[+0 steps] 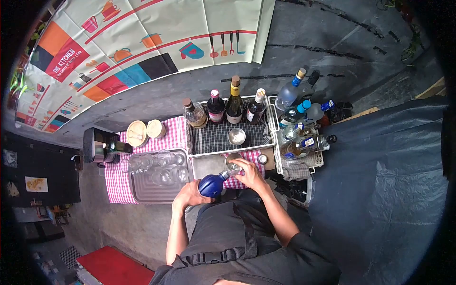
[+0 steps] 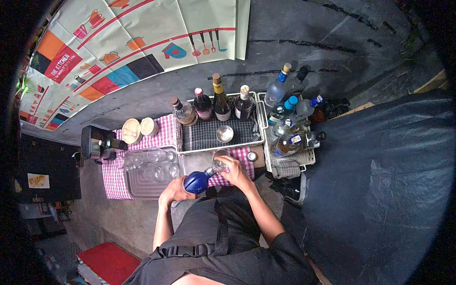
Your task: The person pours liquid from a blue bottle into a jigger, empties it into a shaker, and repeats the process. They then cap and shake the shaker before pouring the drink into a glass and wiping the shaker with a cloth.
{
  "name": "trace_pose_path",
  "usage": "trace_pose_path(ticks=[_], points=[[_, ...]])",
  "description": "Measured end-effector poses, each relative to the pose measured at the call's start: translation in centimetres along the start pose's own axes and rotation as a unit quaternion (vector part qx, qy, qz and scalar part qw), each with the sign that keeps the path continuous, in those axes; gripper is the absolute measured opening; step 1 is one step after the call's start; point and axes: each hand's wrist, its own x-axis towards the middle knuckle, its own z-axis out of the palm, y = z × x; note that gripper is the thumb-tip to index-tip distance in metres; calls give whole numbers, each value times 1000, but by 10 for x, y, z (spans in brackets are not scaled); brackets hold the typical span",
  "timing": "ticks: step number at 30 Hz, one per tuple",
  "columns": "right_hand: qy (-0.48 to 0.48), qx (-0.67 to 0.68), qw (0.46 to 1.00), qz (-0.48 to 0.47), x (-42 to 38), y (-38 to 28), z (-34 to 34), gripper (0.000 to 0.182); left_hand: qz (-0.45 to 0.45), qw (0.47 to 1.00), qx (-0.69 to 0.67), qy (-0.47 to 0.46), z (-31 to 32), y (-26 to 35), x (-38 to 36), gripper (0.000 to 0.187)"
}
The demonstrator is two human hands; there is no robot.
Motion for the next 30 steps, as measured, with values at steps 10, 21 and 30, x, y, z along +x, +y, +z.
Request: trace_pose_path(ticks=[10, 21, 30], points=[[10, 96, 994, 42, -1, 8, 7, 52, 54, 997, -34, 31, 7, -10, 3, 81], [76, 55, 994, 60, -3, 12, -2, 61, 161, 948, -271, 33, 39, -37, 19, 86], [5, -141, 983, 115, 5, 20, -2, 72, 147, 944, -292, 46, 45, -49, 19, 89]])
